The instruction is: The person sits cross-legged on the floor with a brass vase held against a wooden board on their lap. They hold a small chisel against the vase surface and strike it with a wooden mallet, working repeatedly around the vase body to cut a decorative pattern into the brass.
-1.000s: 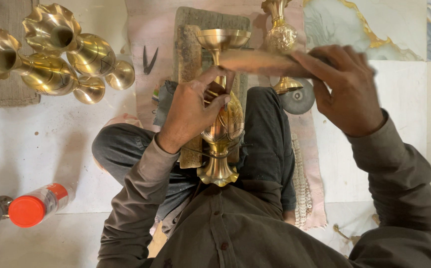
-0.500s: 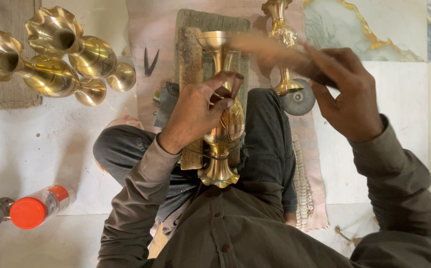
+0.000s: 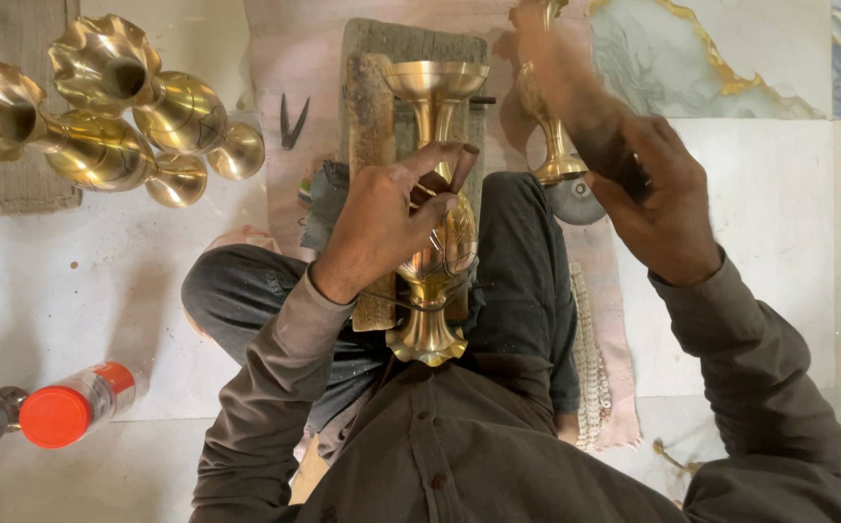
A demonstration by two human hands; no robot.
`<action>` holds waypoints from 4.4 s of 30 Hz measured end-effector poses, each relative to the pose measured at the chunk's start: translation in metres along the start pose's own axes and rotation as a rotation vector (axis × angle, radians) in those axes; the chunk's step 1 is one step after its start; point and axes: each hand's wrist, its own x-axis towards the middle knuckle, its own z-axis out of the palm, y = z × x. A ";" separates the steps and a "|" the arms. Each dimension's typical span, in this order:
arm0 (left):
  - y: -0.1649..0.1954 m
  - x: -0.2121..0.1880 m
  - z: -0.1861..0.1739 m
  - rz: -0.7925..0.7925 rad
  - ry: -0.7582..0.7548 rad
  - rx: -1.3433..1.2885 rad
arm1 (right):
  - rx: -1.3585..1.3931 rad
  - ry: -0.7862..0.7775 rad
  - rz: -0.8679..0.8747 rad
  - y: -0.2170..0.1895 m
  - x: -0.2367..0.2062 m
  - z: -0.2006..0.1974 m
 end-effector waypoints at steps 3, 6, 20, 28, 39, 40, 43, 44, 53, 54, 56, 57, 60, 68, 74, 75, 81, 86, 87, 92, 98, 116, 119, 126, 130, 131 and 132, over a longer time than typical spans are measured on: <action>0.001 0.000 0.001 0.014 -0.011 0.073 | -0.182 0.018 -0.171 0.003 -0.001 0.000; 0.001 0.001 0.001 0.038 -0.008 0.028 | 0.037 0.000 -0.068 0.003 -0.002 0.001; 0.006 -0.005 0.002 0.000 -0.003 0.010 | 0.131 -0.026 -0.021 -0.005 -0.007 0.003; 0.008 -0.013 0.004 0.017 0.076 -0.018 | 0.115 -0.025 -0.024 -0.006 -0.008 0.001; 0.005 -0.019 0.008 0.024 0.109 -0.001 | 0.016 -0.009 -0.045 -0.017 -0.005 -0.003; 0.006 -0.020 0.008 0.042 0.106 -0.036 | -0.171 0.014 -0.133 -0.018 -0.005 -0.003; 0.008 -0.020 0.008 0.067 0.095 -0.099 | -0.014 0.029 -0.063 -0.019 -0.003 -0.002; 0.008 -0.021 0.008 0.048 0.086 -0.096 | 0.160 0.016 0.021 -0.019 -0.003 -0.002; 0.008 -0.026 0.010 -0.002 0.118 -0.085 | -0.467 0.018 -0.266 -0.032 0.000 -0.006; 0.008 -0.026 0.010 0.025 0.127 -0.096 | -0.229 0.030 -0.164 -0.034 0.001 -0.006; 0.008 -0.026 0.011 0.011 0.109 -0.116 | 0.252 0.035 0.050 -0.037 0.002 -0.003; 0.009 -0.027 0.012 -0.003 0.102 -0.128 | 0.030 0.037 -0.061 -0.039 0.002 -0.003; 0.010 -0.030 0.012 0.111 0.146 -0.056 | -0.215 0.062 -0.141 -0.044 0.001 -0.006; 0.010 -0.031 0.011 0.066 0.144 -0.100 | 0.260 0.115 0.012 -0.052 -0.006 -0.004; -0.004 -0.038 0.016 0.049 0.200 -0.113 | -0.561 0.026 -0.209 -0.028 -0.026 0.005; -0.007 -0.040 0.018 0.079 0.231 -0.152 | -0.455 0.024 -0.167 -0.024 -0.031 0.009; -0.033 -0.063 0.006 -0.020 0.352 -0.428 | -0.150 -0.079 -0.023 -0.015 -0.067 0.037; -0.051 -0.073 0.010 0.001 0.312 -0.461 | -0.142 -0.121 -0.003 -0.018 -0.081 0.045; -0.055 -0.073 0.010 0.012 0.301 -0.490 | -0.128 -0.100 -0.014 -0.018 -0.079 0.043; -0.073 -0.070 0.013 0.158 0.322 -0.485 | -0.319 -0.136 -0.143 -0.019 -0.064 0.017; -0.085 -0.070 0.014 0.164 0.234 -0.632 | -0.405 -0.155 -0.264 -0.022 -0.041 0.003; -0.064 -0.040 0.009 0.194 0.406 -0.915 | -0.415 -0.256 -0.342 -0.036 0.018 -0.018; -0.058 -0.025 0.012 0.109 0.548 -1.169 | 0.045 -0.227 0.237 -0.021 0.005 0.023; -0.043 -0.002 0.023 0.114 0.617 -1.171 | 0.685 -0.145 0.326 -0.025 -0.032 0.116; -0.038 0.001 0.028 0.154 0.615 -1.216 | 0.770 -0.127 0.424 -0.030 -0.035 0.120; -0.038 0.000 0.028 0.145 0.598 -1.244 | 0.777 -0.120 0.406 -0.030 -0.035 0.120; -0.037 -0.001 0.028 0.134 0.583 -1.272 | 0.784 -0.117 0.390 -0.029 -0.034 0.120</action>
